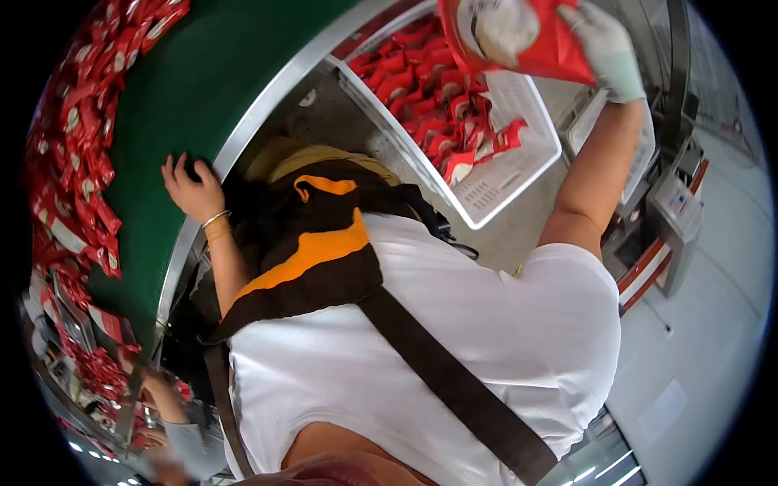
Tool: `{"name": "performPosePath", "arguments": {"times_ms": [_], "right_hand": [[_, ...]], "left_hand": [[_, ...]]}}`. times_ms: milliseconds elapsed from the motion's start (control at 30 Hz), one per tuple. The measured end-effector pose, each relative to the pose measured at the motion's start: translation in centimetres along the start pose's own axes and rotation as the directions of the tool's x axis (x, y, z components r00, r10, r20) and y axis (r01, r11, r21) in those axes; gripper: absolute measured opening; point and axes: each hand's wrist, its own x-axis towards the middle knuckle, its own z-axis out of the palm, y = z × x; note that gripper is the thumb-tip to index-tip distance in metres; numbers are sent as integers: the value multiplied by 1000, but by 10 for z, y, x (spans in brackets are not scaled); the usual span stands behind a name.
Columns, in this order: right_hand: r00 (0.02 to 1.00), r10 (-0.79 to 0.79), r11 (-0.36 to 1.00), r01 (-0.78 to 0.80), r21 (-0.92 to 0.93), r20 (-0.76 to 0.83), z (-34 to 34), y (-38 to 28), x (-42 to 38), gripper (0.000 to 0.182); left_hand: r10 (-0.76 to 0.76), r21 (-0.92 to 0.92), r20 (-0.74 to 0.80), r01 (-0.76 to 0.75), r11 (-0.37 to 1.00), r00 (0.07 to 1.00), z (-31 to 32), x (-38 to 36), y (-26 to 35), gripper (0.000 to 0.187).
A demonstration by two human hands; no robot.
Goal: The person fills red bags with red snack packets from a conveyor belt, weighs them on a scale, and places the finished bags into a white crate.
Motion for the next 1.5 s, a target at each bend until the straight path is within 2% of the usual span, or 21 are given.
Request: {"name": "performPosePath", "arguments": {"times_ms": [33,100,167,233,300,367,400,433,467,500,567,600,700,833,967,1000,1100,1167,1233,1300,1500], "right_hand": [[968,246,963,-249,101,45,25,8,-16,35],[930,345,935,-352,37,129,65,47,-50,28],[797,549,798,-589,126,249,110,115,-81,28],[770,577,744,-633,214,271,140,152,-112,28],[816,555,827,-562,2,160,181,212,-144,28],[744,630,775,-619,-128,221,217,266,-171,36],[783,602,796,-576,-184,153,236,277,-187,41],[820,566,810,-533,-243,89,240,270,-190,47],[719,693,711,-669,-216,51,245,264,-188,56],[718,694,711,-672,-208,56,250,253,-183,56],[648,742,646,-759,-77,-172,259,225,-164,56],[645,753,644,-763,-55,-128,252,198,-150,51],[727,674,737,-673,63,-132,282,162,-136,45],[892,389,879,-284,383,-230,317,32,-84,35],[953,219,703,-6,711,-208,296,-133,-25,28],[945,28,759,193,622,-327,282,-169,-11,28],[880,-223,722,437,536,-419,263,-239,28,32],[895,-323,798,432,420,-307,265,-263,51,34],[895,-363,770,444,459,-259,291,-267,72,37],[906,-391,834,423,355,-161,290,-272,82,35],[896,-350,829,432,355,-272,292,-274,87,21]], "left_hand": [[10,-1,8,-10,1000,1000,1,0,-3,29],[14,23,30,-14,1000,999,2,0,-5,28],[21,15,36,-22,1000,999,2,1,-6,26],[37,26,49,-39,999,998,1,2,-5,27],[2,40,57,-4,999,998,2,0,-6,27],[-3,55,69,-1,998,998,2,1,-5,27],[-24,59,75,19,998,997,1,1,-6,26],[-46,64,82,41,997,996,2,1,-6,26],[-33,70,75,28,997,997,3,1,-7,26],[-27,77,75,21,997,997,3,1,-6,26],[-50,63,75,46,997,996,3,1,-7,27],[-51,73,66,46,996,996,3,0,-8,27],[30,131,68,-39,991,997,5,0,-16,30],[37,171,131,-59,983,991,-6,9,-12,32],[-107,109,225,84,991,968,-25,14,3,34],[-102,115,200,80,990,975,-27,12,-1,36],[-127,129,106,112,985,986,-38,4,-8,37],[-175,51,42,172,984,984,-46,-9,-25,38],[-238,63,11,237,969,971,-53,-30,-39,39],[-291,151,23,284,947,957,-52,-52,-60,40],[-281,251,-45,283,926,959,-47,-55,-52,42]]}}
